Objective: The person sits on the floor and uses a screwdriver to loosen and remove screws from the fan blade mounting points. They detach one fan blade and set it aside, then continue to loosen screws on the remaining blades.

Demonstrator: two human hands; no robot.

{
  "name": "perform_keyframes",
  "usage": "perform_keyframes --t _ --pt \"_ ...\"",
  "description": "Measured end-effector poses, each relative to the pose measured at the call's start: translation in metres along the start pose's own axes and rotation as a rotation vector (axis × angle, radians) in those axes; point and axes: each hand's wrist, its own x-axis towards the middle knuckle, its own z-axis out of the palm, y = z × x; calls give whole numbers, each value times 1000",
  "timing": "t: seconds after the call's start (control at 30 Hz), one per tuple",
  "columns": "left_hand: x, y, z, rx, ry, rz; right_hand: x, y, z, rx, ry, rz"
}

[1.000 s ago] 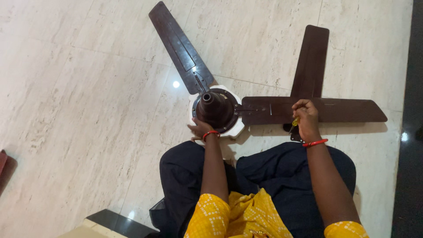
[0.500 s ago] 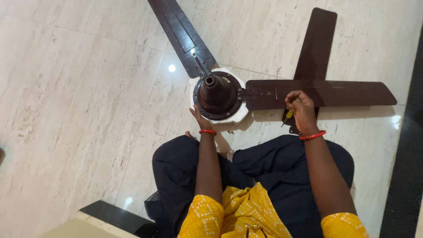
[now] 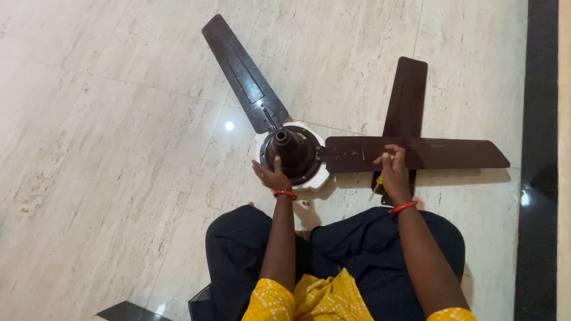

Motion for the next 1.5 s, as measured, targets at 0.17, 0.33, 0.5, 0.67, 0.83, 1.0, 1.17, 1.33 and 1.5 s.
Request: perform_keyframes --t 0.17,0.33,0.5,0.67,0.83,1.0,1.17,1.33,1.5 --pt "19 95 -23 -138 -273 357 -11 -34 10 -96 39 41" --pt "29 128 -49 185 -503 560 11 -55 48 -25 -126 79" --pt "20 108 -47 -38 -688 345 22 -31 83 160 -93 -97" --pt "42 103 -15 174 -593 526 20 -8 98 77 -49 -157" --pt "39 88 8 344 -614 554 12 -6 101 -75 -30 -274" --pt "33 82 8 369 -607 584 11 -13 106 -23 -83 -302" --pt "32 81 6 376 -611 543 5 -9 107 -30 -97 -315" --pt "30 82 6 409 -572 623 5 -12 108 -120 -59 -482" --pt "29 78 6 405 -563 641 -2 -17 108 -144 -79 -481"
